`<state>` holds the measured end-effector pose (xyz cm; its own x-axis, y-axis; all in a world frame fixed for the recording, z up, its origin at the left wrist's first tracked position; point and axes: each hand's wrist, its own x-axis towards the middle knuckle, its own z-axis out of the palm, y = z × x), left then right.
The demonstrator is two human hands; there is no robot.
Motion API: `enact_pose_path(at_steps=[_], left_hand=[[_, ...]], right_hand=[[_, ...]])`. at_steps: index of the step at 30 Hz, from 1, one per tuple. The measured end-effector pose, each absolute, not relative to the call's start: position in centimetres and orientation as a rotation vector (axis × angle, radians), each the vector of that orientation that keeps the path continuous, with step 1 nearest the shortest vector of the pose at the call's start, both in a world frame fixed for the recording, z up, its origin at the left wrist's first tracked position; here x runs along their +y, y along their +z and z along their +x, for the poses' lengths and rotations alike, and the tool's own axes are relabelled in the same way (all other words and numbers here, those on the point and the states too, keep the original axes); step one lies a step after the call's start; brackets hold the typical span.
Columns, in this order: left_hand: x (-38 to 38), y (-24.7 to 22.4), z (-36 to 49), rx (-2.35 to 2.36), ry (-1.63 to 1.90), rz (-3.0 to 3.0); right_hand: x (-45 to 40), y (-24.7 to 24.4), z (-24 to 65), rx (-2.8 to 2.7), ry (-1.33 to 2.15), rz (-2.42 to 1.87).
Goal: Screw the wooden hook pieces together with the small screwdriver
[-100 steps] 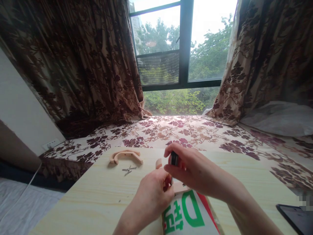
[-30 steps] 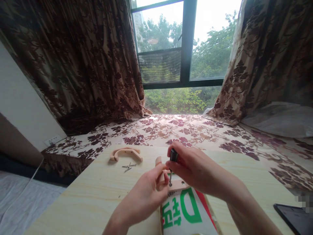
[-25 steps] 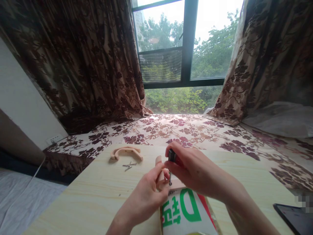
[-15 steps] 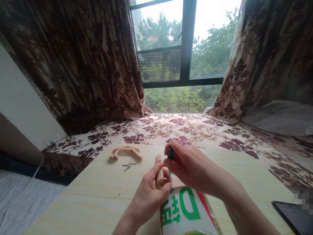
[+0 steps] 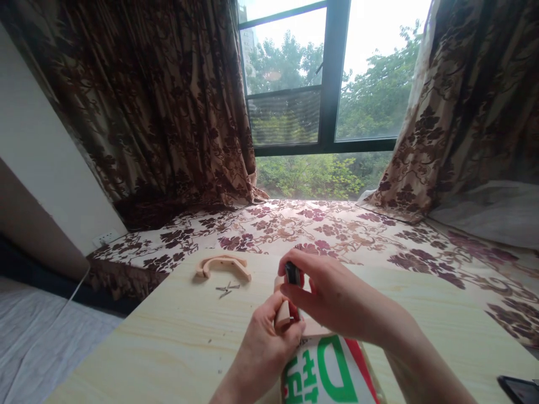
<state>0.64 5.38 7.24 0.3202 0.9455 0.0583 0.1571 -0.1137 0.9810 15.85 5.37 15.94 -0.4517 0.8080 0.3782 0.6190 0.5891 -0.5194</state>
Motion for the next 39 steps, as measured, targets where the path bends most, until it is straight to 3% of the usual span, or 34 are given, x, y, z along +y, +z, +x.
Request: enact_pose_path(at_steps=[24,39], left_hand=[[5.1,7.1,1.4,0.985,0.992,1.459],[5.2,8.8,-2.4,1.048,0.656,1.741]], right_hand=[[5.5,15.4,16.2,-2.170,0.377,-1.224],[4.4,16.1,17.1,-2.165,0.447,-1.216]])
